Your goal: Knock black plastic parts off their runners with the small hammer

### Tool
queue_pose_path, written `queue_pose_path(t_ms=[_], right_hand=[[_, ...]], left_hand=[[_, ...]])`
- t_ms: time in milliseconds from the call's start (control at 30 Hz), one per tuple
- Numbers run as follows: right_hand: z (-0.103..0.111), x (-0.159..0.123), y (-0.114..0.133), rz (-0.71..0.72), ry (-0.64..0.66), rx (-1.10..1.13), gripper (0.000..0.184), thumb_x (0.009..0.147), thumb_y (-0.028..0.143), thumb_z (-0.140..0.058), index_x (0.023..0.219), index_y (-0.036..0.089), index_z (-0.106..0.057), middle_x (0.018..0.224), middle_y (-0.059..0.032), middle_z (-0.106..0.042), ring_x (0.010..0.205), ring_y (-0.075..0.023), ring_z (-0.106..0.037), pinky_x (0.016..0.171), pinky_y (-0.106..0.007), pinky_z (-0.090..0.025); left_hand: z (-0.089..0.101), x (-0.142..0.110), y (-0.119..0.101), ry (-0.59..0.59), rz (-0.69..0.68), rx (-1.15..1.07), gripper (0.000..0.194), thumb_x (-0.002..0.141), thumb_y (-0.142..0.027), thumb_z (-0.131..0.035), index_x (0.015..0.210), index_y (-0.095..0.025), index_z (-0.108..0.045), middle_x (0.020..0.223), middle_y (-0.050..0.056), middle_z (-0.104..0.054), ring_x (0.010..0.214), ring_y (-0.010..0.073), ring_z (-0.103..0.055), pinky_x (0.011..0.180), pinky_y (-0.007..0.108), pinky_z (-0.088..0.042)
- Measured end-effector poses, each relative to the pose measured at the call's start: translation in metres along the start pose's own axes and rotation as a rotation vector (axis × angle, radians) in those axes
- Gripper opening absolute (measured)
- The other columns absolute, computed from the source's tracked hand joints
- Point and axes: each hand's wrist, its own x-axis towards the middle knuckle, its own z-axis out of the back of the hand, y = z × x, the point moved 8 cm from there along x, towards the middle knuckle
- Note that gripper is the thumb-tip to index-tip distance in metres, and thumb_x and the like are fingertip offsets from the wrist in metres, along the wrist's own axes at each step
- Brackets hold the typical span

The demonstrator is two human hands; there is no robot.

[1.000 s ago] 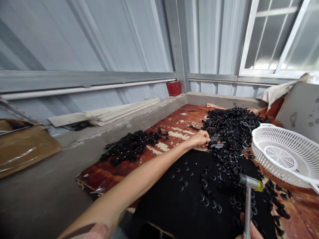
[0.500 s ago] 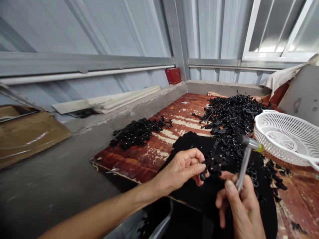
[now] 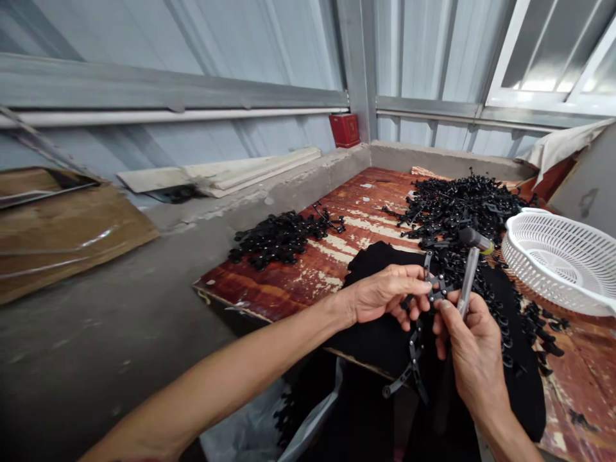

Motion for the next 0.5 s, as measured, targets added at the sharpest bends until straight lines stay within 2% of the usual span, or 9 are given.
queue_pose_path(t_ms=[133,300,400,500], right_hand=[[0.006,-0.007,0.004,-0.019,0.046,-0.073,0.027,0.085,0.039,-0.070,0.095,0.020,-0.055,0.058,0.0042,-0.057,0.041,-0.0095,-0.045,0.033,-0.015,-0.035],[-0.004,-0.020,0.002,-0.056,0.130,-0.167,0.028,0.086,0.044,-0.068,0.095,0.020,-0.056,0.056,0.0028,-0.058,0.040,-0.0107,-0.047,0.033,-0.016,-0.037],[-0.008,-0.020,0.005,-0.067,0.186,-0.220,0.031,0.086,0.049,-0.066,0.093,0.020,-0.057,0.053,0.0026,-0.056,0.037,-0.0103,-0.045,0.031,-0.016,-0.035],[-0.006,-0.022,0.006,-0.076,0.251,-0.288,0.035,0.086,0.052,-0.064,0.096,0.019,-0.060,0.051,0.0022,-0.055,0.035,-0.0100,-0.044,0.030,-0.015,-0.034]], left_hand=[[-0.007,-0.001,0.003,-0.040,0.024,-0.121,0.038,0.066,-0.043,-0.073,0.086,-0.016,-0.056,0.072,-0.001,-0.057,0.052,0.0075,-0.052,0.041,0.020,-0.048],[-0.014,-0.025,0.023,-0.175,0.013,-0.230,0.042,0.060,-0.042,-0.078,0.084,-0.016,-0.056,0.067,-0.003,-0.054,0.053,0.0075,-0.052,0.041,0.020,-0.049],[0.002,-0.048,0.024,-0.289,-0.007,-0.246,0.038,0.061,-0.038,-0.078,0.083,-0.016,-0.055,0.061,-0.005,-0.052,0.046,0.0060,-0.048,0.038,0.017,-0.044],[0.035,-0.074,0.020,-0.426,-0.013,-0.277,0.037,0.060,-0.031,-0.080,0.079,-0.017,-0.051,0.057,-0.008,-0.047,0.041,0.0025,-0.041,0.033,0.011,-0.029]])
